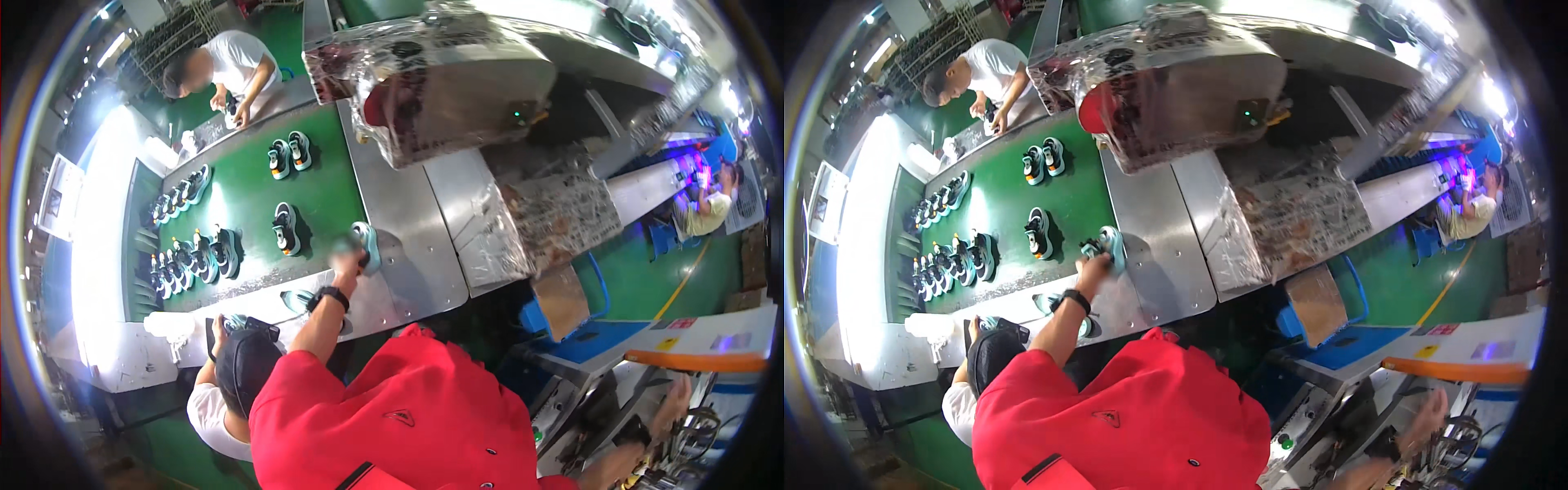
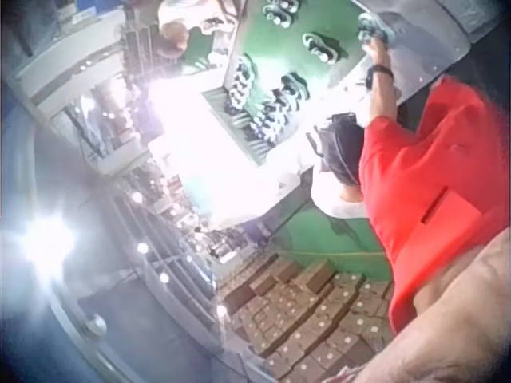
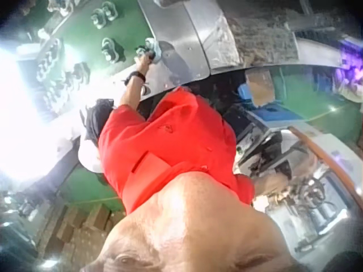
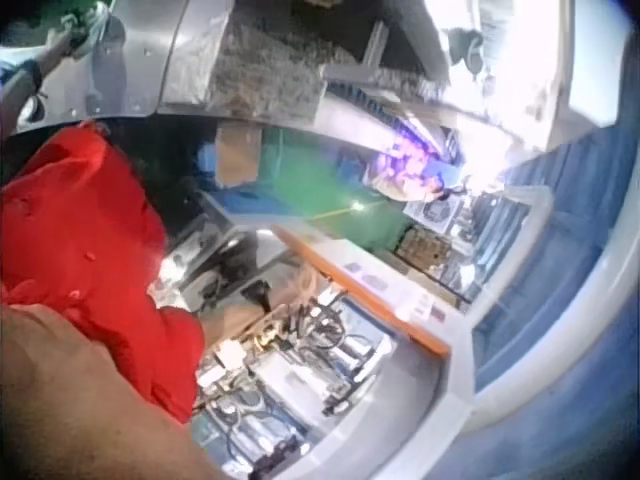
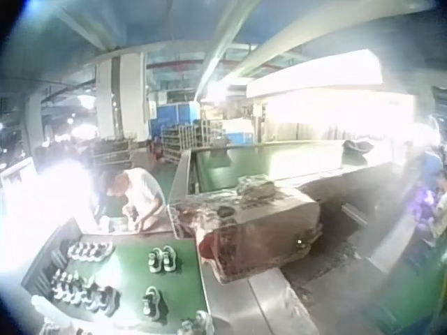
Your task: Operating an industrial press machine to attach soles to sneakers and managing shoes on a conveyor.
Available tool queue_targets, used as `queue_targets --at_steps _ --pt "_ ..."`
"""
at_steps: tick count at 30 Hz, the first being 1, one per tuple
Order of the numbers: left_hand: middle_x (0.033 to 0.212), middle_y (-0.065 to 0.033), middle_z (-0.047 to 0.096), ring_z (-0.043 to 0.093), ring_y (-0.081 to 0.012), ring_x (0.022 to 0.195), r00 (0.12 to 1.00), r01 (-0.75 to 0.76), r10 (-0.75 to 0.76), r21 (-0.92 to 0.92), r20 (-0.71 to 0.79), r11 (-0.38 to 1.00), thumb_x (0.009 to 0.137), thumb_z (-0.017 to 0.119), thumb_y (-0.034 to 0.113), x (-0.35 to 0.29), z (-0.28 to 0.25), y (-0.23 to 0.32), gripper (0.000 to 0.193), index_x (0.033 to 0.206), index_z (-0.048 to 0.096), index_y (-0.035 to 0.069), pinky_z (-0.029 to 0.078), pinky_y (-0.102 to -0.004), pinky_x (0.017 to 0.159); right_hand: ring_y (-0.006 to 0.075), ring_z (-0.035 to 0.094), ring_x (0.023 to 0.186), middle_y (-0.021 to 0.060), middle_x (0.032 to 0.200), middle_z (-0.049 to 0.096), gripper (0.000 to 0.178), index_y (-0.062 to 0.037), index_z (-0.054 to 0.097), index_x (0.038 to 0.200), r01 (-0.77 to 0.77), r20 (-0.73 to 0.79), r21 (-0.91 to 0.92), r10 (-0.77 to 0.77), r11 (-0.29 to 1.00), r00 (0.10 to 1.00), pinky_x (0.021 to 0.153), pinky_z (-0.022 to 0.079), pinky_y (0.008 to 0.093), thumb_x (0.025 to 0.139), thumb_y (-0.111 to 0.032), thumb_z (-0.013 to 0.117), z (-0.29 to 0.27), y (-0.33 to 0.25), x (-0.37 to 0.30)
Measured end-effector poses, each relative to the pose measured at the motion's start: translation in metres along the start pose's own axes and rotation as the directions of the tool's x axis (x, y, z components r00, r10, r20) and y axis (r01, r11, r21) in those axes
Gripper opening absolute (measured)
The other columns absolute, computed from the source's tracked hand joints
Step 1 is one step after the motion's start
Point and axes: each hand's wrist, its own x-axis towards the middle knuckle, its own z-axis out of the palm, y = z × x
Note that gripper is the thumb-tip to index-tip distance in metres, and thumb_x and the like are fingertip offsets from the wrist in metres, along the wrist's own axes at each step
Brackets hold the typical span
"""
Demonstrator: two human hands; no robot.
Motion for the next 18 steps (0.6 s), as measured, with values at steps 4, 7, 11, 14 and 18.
queue_targets --at_steps 4,7,11,14,18 --pt "0.068 -0.0104 0.063 0.056 -0.0199 0.052 0.977 -0.208 0.207 0.002 -0.047 0.978 0.071 0.073 0.013 0.113 -0.01 0.011 0.021 0.08 0.062 -0.002 0.041 -0.034 0.046 0.018 0.064 0.099 0.0104 0.11 0.067 0.03 0.0015 0.062 0.119 0.274 0.353 -0.113 -0.219 0.955 0.91 0.083 0.051 0.0278 0.094 -0.016 0.062 0.188 -0.102 0.035" --pt "0.065 -0.0092 0.061 0.055 -0.0197 0.052 0.986 -0.122 0.115 -0.049 -0.117 0.991 0.07 0.074 0.014 0.197 -0.008 0.052 0.022 0.078 0.061 -0.002 0.041 -0.0343 0.047 0.0232 0.064 0.102 0.0156 0.112 0.067 0.032 0.0039 0.062 0.117 0.485 0.497 -0.207 -0.335 0.85 0.8 0.09 0.048 0.0317 0.097 -0.021 0.056 0.318 -0.188 0.02" --pt "0.073 -0.0066 0.059 0.053 -0.0168 0.057 0.895 -0.431 0.44 0.11 -0.077 0.896 0.072 0.077 0.02 0.319 -0.012 0.11 0.043 0.103 0.061 -0.006 0.041 -0.0317 0.048 0.0328 0.062 0.106 0.0199 0.117 0.066 0.041 0.0044 0.061 0.118 0.538 0.565 -0.167 -0.367 0.826 0.739 0.096 0.045 0.0358 0.1 -0.029 0.046 0.429 -0.209 0.012" --pt "0.103 -0.0193 0.064 0.062 -0.0268 0.094 0.836 -0.491 0.52 0.183 -0.175 0.852 0.077 0.074 0.032 0.376 -0.04 0.124 0.065 0.118 0.047 -0.011 0.05 -0.0356 0.084 0.0428 0.058 0.096 0.0265 0.106 0.063 0.045 0.0069 0.06 0.103 0.574 0.582 -0.36 -0.304 0.736 0.754 0.087 0.045 0.0411 0.1 -0.033 0.039 0.485 -0.196 0.017" --pt "0.114 -0.0175 0.06 0.057 -0.0308 0.107 0.79 -0.495 0.515 -0.149 0.332 0.856 0.079 0.071 0.021 0.308 0.023 0.097 0.053 0.123 0.054 -0.003 0.044 -0.0437 0.09 0.044 0.057 0.091 0.0282 0.101 0.061 0.042 0.0069 0.058 0.096 0.575 0.482 -0.394 -0.371 0.717 0.794 0.084 0.044 0.0442 0.1 -0.031 0.041 0.461 -0.209 0.005"
